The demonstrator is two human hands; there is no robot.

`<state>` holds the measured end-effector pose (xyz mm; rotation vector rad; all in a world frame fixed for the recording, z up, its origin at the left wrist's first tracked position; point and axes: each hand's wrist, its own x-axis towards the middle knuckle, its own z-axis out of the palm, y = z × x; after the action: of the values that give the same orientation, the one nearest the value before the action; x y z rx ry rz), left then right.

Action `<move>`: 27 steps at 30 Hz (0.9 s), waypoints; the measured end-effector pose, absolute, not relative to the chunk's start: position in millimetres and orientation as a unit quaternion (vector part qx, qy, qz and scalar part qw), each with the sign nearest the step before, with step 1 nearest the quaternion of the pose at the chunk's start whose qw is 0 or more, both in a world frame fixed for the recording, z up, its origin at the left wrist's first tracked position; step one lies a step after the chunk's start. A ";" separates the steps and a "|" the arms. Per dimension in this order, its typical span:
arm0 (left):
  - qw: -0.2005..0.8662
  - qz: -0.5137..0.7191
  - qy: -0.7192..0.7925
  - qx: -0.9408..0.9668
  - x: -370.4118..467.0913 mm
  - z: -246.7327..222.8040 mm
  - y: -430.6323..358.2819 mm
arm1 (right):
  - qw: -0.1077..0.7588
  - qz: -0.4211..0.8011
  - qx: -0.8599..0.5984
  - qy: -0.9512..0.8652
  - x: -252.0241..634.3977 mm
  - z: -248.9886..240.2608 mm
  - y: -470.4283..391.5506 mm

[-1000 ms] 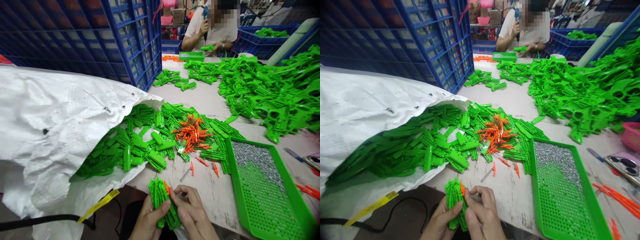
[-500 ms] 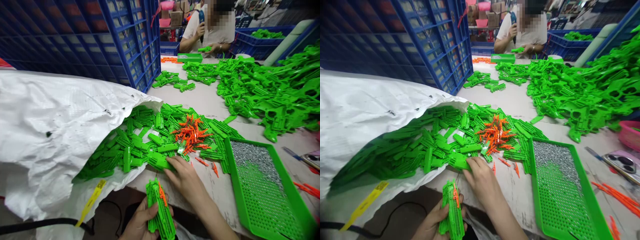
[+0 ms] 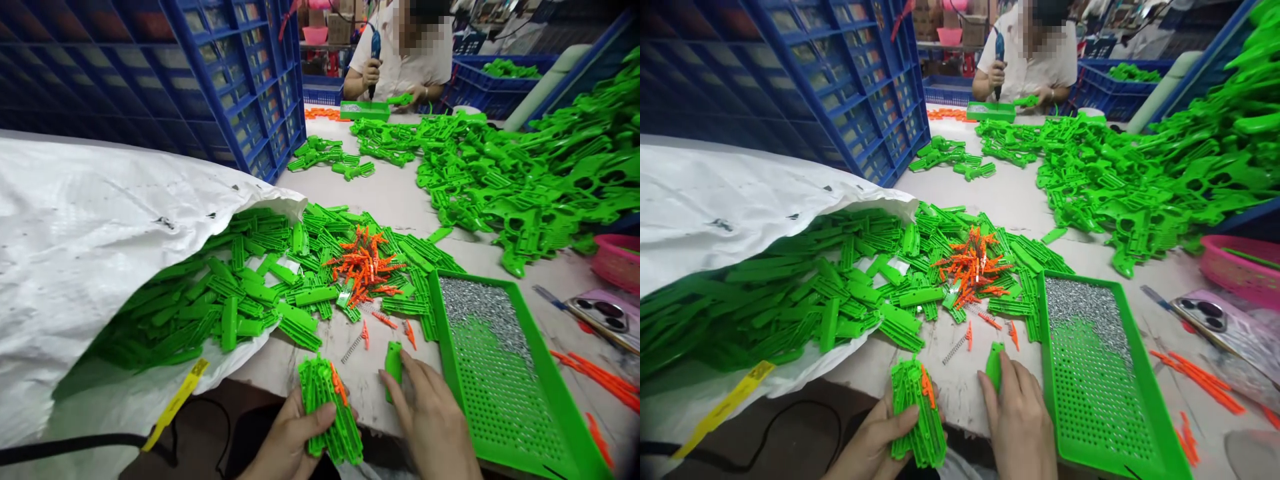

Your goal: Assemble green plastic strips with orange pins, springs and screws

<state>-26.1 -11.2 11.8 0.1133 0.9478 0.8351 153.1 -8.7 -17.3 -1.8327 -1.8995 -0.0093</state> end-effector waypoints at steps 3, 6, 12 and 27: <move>0.788 0.401 0.464 0.066 -18.5 11.9 -11.9 | 0.251 0.013 -0.665 -0.704 150.9 -16.6 -15.5; 0.773 0.413 0.474 0.086 -12.2 11.2 -12.5 | 0.301 0.133 -0.594 -0.734 147.8 -9.6 -27.2; 0.764 0.430 0.471 0.094 -6.7 10.6 -13.8 | 0.425 0.246 -0.563 -0.664 122.8 2.5 -42.5; 0.777 0.405 0.465 0.128 -11.5 10.0 -18.8 | 0.401 0.506 -0.481 -0.593 138.7 5.6 -27.4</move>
<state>-11.5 -18.8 10.0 0.2778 1.0060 0.8772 138.7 -27.4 5.6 -1.2173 -1.5007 1.2784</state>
